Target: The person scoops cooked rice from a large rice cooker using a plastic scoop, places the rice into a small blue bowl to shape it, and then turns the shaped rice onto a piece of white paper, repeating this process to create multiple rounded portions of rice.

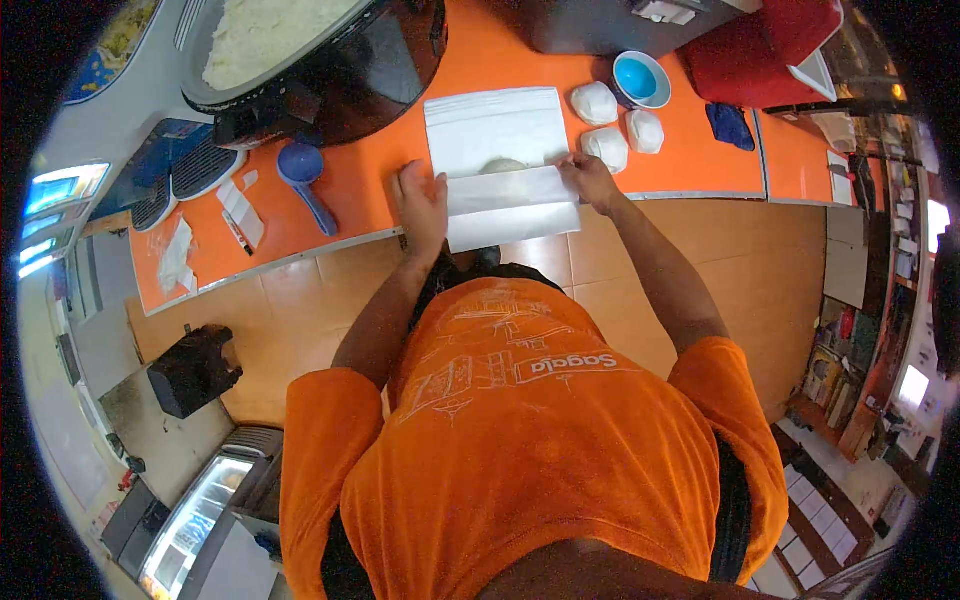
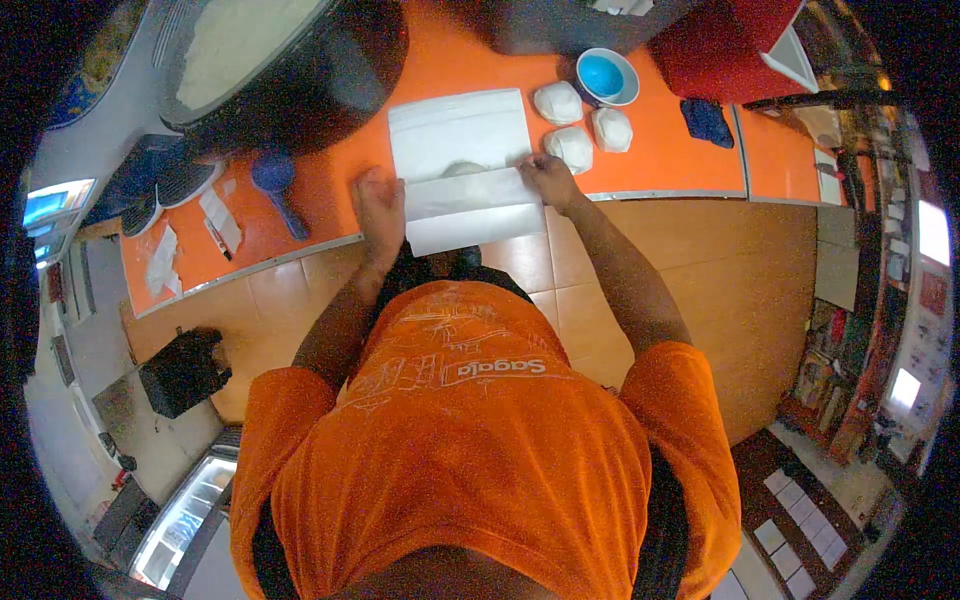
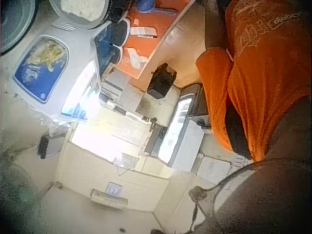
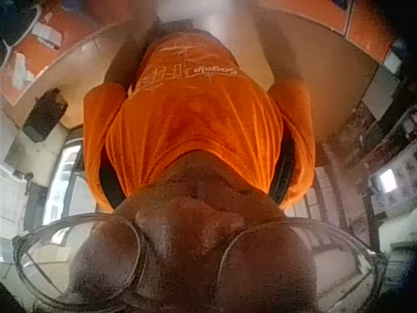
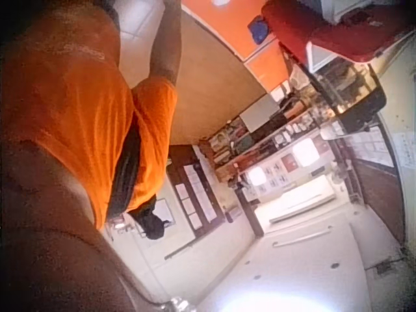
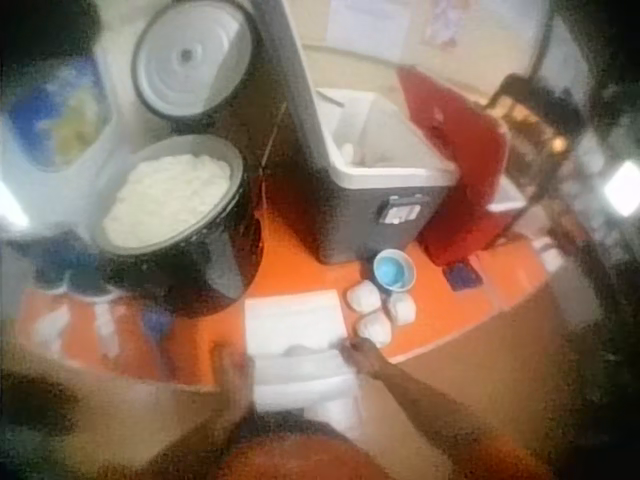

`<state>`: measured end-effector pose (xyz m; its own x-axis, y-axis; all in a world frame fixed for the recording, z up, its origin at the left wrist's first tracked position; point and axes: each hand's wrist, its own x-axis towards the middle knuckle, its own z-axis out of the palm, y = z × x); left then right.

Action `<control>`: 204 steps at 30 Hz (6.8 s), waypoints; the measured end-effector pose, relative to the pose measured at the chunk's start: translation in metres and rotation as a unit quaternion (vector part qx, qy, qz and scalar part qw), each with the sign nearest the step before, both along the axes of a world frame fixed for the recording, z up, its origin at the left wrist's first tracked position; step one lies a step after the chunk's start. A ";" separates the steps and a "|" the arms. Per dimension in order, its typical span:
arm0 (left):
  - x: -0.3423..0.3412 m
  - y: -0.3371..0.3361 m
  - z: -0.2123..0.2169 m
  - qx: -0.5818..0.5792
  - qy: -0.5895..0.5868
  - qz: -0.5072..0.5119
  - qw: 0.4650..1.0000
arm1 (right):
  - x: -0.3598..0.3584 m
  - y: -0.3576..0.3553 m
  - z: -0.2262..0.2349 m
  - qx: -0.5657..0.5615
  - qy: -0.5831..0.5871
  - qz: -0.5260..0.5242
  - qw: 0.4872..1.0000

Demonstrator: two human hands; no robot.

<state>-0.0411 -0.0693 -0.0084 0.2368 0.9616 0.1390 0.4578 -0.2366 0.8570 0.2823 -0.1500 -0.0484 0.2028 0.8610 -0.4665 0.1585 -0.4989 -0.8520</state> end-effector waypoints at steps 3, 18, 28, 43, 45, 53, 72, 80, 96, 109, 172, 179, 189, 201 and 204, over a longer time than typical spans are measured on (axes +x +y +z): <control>0.015 -0.026 0.040 0.255 0.160 -0.140 0.943 | -0.011 0.008 0.016 -0.004 -0.009 0.000 1.000; 0.055 -0.030 0.027 0.255 0.245 -0.284 0.891 | -0.027 0.118 0.022 0.293 -0.486 0.264 0.780; 0.059 -0.021 0.033 0.245 0.230 -0.285 0.897 | -0.031 0.159 0.034 0.056 -0.501 0.403 0.763; 0.048 -0.025 0.033 0.230 0.265 -0.321 0.880 | -0.056 0.016 0.085 0.362 -0.381 0.308 0.793; 0.045 -0.030 0.044 0.308 0.273 -0.258 0.874 | -0.058 0.003 0.073 0.406 -0.405 0.235 0.784; 0.028 0.008 0.042 0.368 0.300 -0.231 0.849 | -0.060 -0.001 0.066 0.385 -0.442 0.271 0.764; 0.002 0.003 -0.017 0.177 0.276 -0.341 0.881 | -0.046 -0.011 0.035 0.346 -0.429 0.325 0.769; -0.007 -0.003 0.008 0.220 0.252 -0.375 0.865 | -0.044 -0.019 0.052 0.320 -0.422 0.379 0.759; 0.036 0.066 0.006 -0.126 0.281 -0.368 0.877 | -0.034 0.038 0.055 0.112 -0.283 0.418 0.856; 0.065 0.088 -0.030 0.007 0.340 -0.403 0.849 | -0.041 0.072 0.051 0.114 -0.358 0.402 0.835; 0.076 -0.032 0.032 -0.131 -0.029 -0.062 0.989 | -0.136 -0.062 0.082 0.096 0.524 -0.269 0.802; 0.123 -0.021 0.048 0.049 0.014 -0.254 0.966 | -0.042 -0.106 0.050 0.151 0.387 -0.524 0.743; 0.260 -0.007 0.011 0.139 0.200 -0.362 0.900 | 0.031 -0.073 0.075 0.121 0.199 -0.521 0.821; 0.224 0.007 0.028 0.049 0.160 -0.434 0.885 | 0.061 -0.040 0.037 -0.023 0.025 -0.387 0.921; 0.226 0.006 0.031 0.012 0.185 -0.433 0.882 | 0.077 -0.042 0.032 0.008 -0.134 -0.250 0.959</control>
<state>0.1850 -0.0630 0.0222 0.9148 0.3950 -0.0845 0.3435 -0.6506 0.6773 0.3589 -0.1922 -0.0161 0.7031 0.6310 -0.3278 0.1171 -0.5574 -0.8219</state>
